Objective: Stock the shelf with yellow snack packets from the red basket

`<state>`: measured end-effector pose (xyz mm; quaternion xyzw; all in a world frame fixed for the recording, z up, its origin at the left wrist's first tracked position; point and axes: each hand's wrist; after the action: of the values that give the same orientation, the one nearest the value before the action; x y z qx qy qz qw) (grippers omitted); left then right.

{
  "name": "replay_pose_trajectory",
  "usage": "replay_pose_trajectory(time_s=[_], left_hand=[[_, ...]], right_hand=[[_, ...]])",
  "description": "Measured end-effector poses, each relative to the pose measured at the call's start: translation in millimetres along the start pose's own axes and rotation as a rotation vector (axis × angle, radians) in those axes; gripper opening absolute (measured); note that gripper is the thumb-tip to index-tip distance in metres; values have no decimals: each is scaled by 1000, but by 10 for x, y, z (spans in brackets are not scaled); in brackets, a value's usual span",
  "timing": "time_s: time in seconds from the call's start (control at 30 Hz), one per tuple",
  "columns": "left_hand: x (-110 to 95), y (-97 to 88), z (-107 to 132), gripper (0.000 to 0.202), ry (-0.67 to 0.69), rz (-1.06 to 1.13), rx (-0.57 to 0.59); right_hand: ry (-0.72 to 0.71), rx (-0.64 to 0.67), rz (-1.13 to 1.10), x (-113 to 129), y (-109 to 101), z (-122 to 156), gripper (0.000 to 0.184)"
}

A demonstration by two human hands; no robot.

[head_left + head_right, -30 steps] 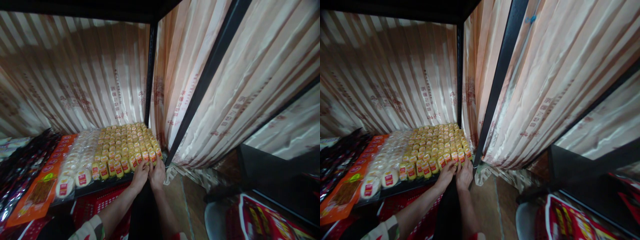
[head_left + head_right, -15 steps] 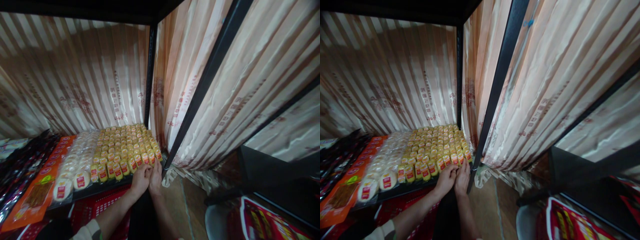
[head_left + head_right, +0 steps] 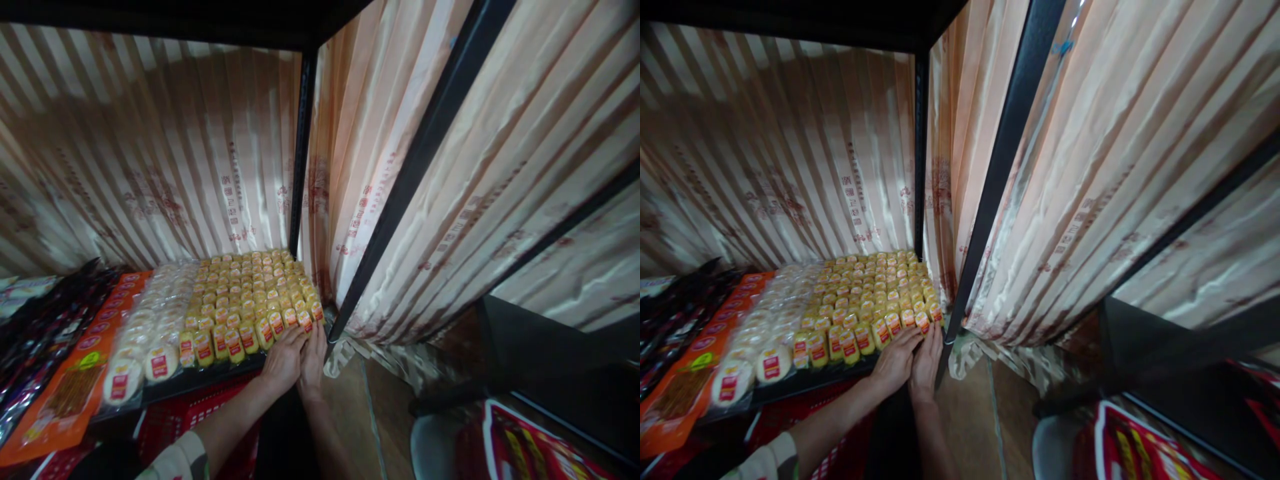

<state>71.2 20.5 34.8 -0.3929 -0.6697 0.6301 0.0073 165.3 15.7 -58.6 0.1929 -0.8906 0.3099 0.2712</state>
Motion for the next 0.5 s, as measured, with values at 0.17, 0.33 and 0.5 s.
replay_pose_trajectory(time_s=[0.17, 0.33, 0.5], left_hand=[[12, 29, 12, 41, -5, -38, 0], [35, 79, 27, 42, 9, -6, 7], [30, 99, -4, 47, 3, 18, 14]], right_hand=[[60, -9, -68, -46, 7, -31, 50], [25, 53, -84, -66, -26, -12, 48], [22, 54, -52, -80, -45, -6, 47]])
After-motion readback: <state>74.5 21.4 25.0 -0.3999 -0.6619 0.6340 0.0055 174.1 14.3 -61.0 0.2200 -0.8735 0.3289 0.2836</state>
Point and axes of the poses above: each hand's wrist, its own z-axis away from the middle knuckle, its own y-axis out of the palm, x = y × z, and after that the axes turned 7 degrees about -y, right-handed
